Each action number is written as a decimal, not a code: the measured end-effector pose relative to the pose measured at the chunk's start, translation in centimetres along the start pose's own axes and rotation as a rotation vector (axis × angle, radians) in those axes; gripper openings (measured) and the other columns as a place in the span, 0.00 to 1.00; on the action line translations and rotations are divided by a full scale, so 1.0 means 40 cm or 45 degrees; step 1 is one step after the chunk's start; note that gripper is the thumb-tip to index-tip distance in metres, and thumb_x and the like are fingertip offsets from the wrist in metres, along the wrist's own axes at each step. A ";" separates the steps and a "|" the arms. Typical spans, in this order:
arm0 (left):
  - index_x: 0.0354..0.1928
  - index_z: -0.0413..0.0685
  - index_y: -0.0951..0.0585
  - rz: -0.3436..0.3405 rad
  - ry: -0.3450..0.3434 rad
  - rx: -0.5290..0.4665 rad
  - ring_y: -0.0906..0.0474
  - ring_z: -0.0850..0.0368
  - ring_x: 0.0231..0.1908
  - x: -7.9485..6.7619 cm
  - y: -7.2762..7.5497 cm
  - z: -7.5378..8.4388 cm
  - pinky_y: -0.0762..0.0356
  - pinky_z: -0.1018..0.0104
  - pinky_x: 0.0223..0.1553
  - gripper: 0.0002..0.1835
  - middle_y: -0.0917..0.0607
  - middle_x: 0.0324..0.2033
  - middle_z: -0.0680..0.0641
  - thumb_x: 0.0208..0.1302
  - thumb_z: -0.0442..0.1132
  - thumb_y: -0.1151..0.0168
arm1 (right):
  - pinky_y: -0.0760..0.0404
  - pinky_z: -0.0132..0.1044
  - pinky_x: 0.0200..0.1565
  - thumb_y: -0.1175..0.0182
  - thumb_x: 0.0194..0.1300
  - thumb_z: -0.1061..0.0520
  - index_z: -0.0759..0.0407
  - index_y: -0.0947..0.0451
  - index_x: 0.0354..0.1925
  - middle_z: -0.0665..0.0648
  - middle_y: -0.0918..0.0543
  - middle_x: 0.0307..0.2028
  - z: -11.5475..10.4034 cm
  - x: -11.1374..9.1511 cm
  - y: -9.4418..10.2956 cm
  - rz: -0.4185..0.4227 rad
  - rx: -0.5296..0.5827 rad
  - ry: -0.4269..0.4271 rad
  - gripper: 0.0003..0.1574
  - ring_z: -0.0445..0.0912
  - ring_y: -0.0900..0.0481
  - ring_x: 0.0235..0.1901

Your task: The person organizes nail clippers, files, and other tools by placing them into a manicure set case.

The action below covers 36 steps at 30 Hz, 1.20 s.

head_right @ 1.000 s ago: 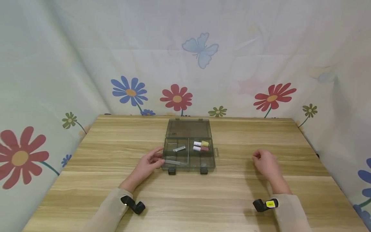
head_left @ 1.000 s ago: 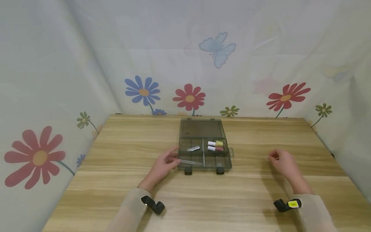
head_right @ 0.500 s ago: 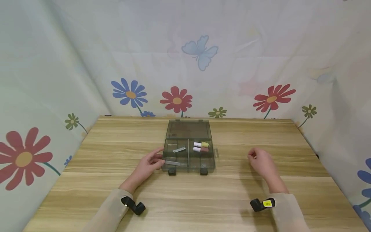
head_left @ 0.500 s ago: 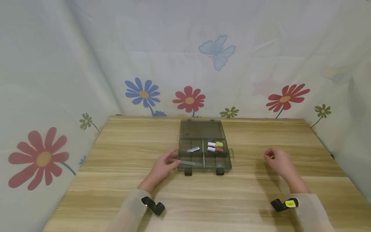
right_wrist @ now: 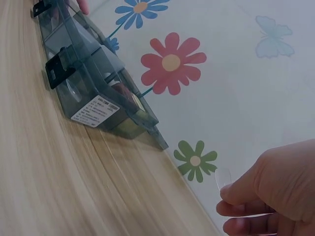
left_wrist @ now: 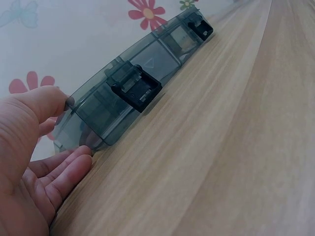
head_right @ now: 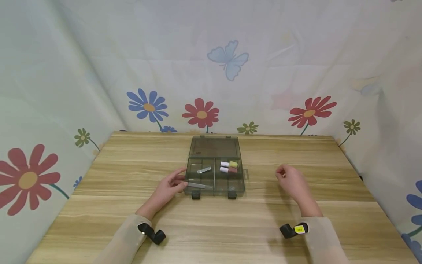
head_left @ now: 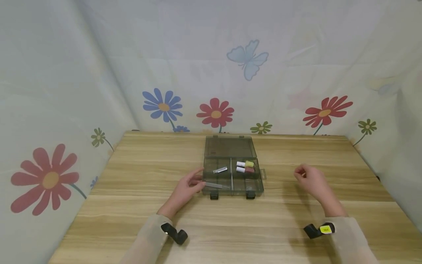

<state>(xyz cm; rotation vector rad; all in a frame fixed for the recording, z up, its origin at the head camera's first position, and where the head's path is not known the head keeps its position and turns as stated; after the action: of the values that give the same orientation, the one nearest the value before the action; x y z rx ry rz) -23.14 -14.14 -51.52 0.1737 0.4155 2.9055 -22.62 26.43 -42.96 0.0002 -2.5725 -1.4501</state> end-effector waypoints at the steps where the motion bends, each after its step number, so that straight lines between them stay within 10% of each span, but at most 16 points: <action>1: 0.65 0.55 0.32 -0.002 0.001 -0.002 0.24 0.50 0.47 0.000 0.000 0.000 0.23 0.60 0.42 0.31 0.23 0.52 0.40 0.60 0.45 0.36 | 0.25 0.45 0.32 0.44 0.63 0.64 0.68 0.25 0.37 0.62 0.21 0.32 -0.005 0.001 -0.001 -0.002 -0.001 0.003 0.06 0.53 0.25 0.33; 15: 0.66 0.41 0.35 -0.055 -0.011 -0.001 0.25 0.43 0.48 -0.027 0.001 0.087 0.23 0.61 0.41 0.30 0.25 0.52 0.32 0.62 0.36 0.39 | 0.25 0.44 0.31 0.43 0.63 0.64 0.67 0.25 0.36 0.59 0.21 0.30 -0.060 0.017 -0.021 -0.045 0.024 0.064 0.04 0.51 0.25 0.31; 36: 0.66 0.41 0.35 -0.066 -0.018 0.005 0.25 0.43 0.49 -0.026 0.005 0.084 0.24 0.60 0.43 0.30 0.25 0.53 0.32 0.63 0.37 0.39 | 0.25 0.41 0.29 0.42 0.62 0.63 0.65 0.24 0.35 0.56 0.21 0.29 -0.152 0.040 -0.071 -0.099 0.040 0.159 0.03 0.46 0.26 0.27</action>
<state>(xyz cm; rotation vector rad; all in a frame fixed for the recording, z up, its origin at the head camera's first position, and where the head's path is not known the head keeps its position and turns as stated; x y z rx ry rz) -21.70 -13.65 -48.33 0.1807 0.4170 2.8511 -23.47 19.65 -42.05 0.1912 -2.5190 -1.3887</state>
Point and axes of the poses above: each hand's wrist, its own x-axis towards the middle knuckle, its own y-axis out of the back of the hand, z = x × y, the point moved 3 cm from there along x, towards the middle knuckle
